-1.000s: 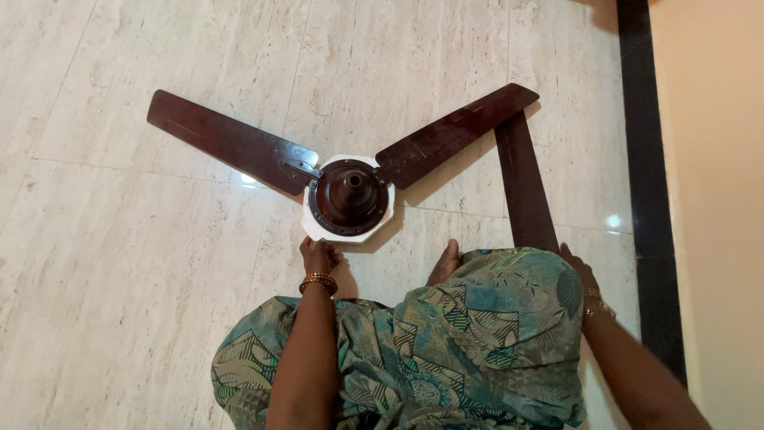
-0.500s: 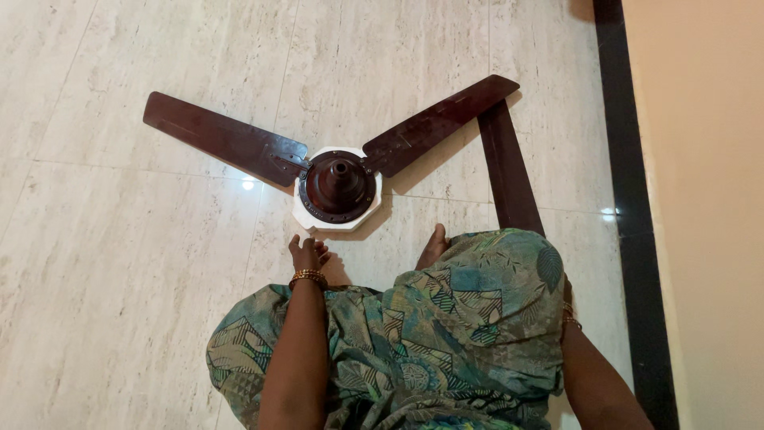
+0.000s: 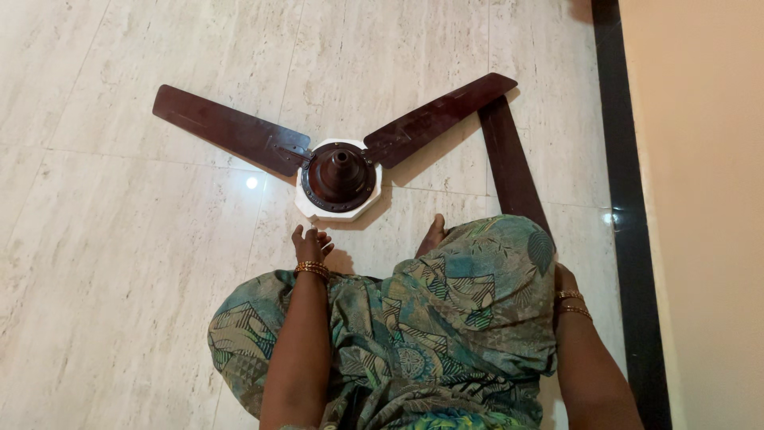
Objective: The person sits on the floor and attaches two fan blades to the fan motor housing using a screwdriver. They tighten the screws to secure each blade in place.
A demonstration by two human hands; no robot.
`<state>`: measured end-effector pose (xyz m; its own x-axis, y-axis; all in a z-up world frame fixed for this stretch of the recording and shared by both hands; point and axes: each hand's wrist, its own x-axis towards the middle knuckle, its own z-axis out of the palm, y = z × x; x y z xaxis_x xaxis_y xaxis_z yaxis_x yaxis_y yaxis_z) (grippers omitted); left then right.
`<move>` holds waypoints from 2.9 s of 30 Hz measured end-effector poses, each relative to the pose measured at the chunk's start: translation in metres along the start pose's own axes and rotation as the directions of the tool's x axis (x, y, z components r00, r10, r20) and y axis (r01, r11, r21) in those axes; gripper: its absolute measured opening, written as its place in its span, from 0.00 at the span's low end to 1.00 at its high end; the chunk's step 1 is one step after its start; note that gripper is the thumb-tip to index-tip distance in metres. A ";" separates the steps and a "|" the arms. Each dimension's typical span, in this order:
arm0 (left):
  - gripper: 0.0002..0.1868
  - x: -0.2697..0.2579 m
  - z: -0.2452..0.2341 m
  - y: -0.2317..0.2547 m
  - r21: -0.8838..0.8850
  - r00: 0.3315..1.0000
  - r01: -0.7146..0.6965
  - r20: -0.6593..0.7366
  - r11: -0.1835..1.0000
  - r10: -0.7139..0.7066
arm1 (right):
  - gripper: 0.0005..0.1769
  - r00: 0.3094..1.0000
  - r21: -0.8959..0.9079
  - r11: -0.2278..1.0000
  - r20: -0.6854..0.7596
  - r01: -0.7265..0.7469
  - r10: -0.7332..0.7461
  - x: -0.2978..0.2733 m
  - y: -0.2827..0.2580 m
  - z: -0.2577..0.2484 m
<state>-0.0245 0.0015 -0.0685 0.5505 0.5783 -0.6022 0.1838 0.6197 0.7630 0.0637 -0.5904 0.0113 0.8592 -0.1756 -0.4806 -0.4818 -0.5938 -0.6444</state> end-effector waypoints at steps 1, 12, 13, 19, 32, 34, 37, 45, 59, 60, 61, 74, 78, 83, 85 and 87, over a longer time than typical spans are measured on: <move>0.37 0.000 -0.001 -0.001 -0.009 1.000 -0.002 0.000 1.000 0.002 | 0.23 0.999 -0.048 0.998 0.011 0.049 -0.048 -0.005 0.002 -0.002; 0.35 0.005 0.001 -0.003 -0.016 1.000 -0.003 0.009 1.000 0.003 | 0.17 0.917 0.944 0.295 -0.241 0.145 0.319 -0.072 0.029 -0.033; 0.35 0.004 0.001 -0.003 -0.005 1.000 -0.008 0.006 1.000 0.008 | 0.14 0.926 0.949 0.262 -0.252 0.178 0.282 -0.076 0.032 -0.040; 0.27 0.003 0.004 0.000 0.006 0.996 -0.082 -0.019 0.997 0.082 | 0.10 0.909 0.953 0.136 -0.299 0.270 0.290 -0.088 0.053 -0.073; 0.19 -0.108 0.020 0.074 0.550 0.769 -0.604 0.213 0.576 0.602 | 0.06 0.895 0.916 0.052 -0.375 0.398 -0.242 -0.058 -0.034 -0.096; 0.21 -0.123 0.020 0.087 0.537 0.736 -0.663 0.338 0.522 0.587 | 0.07 0.883 0.938 0.059 -0.299 0.342 -0.361 -0.057 -0.076 -0.086; 0.25 -0.129 0.014 0.096 0.369 0.772 -0.587 0.522 0.721 0.361 | 0.09 0.883 0.839 0.403 -0.175 0.366 -0.436 -0.069 -0.137 -0.050; 0.36 -0.124 -0.015 0.095 -0.052 0.679 0.052 0.734 0.997 0.003 | 0.10 0.763 0.761 0.536 0.085 0.366 -0.641 -0.081 -0.268 -0.038; 0.18 -0.054 -0.072 0.124 -0.737 0.919 -0.091 0.197 0.670 0.341 | 0.15 0.536 0.577 0.787 0.604 0.217 -0.590 -0.077 -0.377 0.199; 0.19 -0.045 -0.076 0.124 -0.767 0.940 -0.134 0.102 0.627 0.326 | 0.17 0.496 0.543 0.805 0.645 0.239 -0.582 -0.072 -0.379 0.209; 0.19 -0.038 -0.079 0.125 -0.781 0.958 -0.175 0.004 0.599 0.286 | 0.19 0.456 0.508 0.820 0.684 0.262 -0.570 -0.066 -0.379 0.217; 0.30 -0.028 -0.040 0.120 -0.876 0.994 -0.080 -0.034 0.476 0.105 | 0.22 0.540 -0.218 0.494 0.320 0.841 -0.778 0.095 -0.368 0.313; 0.35 -0.006 -0.031 0.101 -0.889 0.991 0.019 0.077 0.457 0.109 | 0.24 0.681 -0.423 0.534 0.473 0.732 -0.559 0.123 -0.387 0.336; 0.38 0.014 -0.023 0.081 -0.816 0.979 0.083 0.175 0.573 0.106 | 0.25 0.730 -0.535 0.498 0.526 0.682 -0.436 0.122 -0.406 0.343; 0.38 0.014 -0.023 0.079 -0.794 0.985 0.085 0.157 0.602 0.068 | 0.26 0.746 -0.550 0.507 0.534 0.664 -0.397 0.118 -0.414 0.348; 0.38 0.012 -0.021 0.076 -0.780 0.990 0.075 0.134 0.622 0.048 | 0.22 0.729 -0.584 0.438 0.574 0.684 -0.373 0.114 -0.419 0.351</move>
<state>-0.0213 0.0671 -0.0225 0.6624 0.5311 -0.5284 -0.4792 0.8425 0.2461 0.3033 -0.0860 0.0181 0.7073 0.5441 -0.4514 0.4770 -0.8385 -0.2632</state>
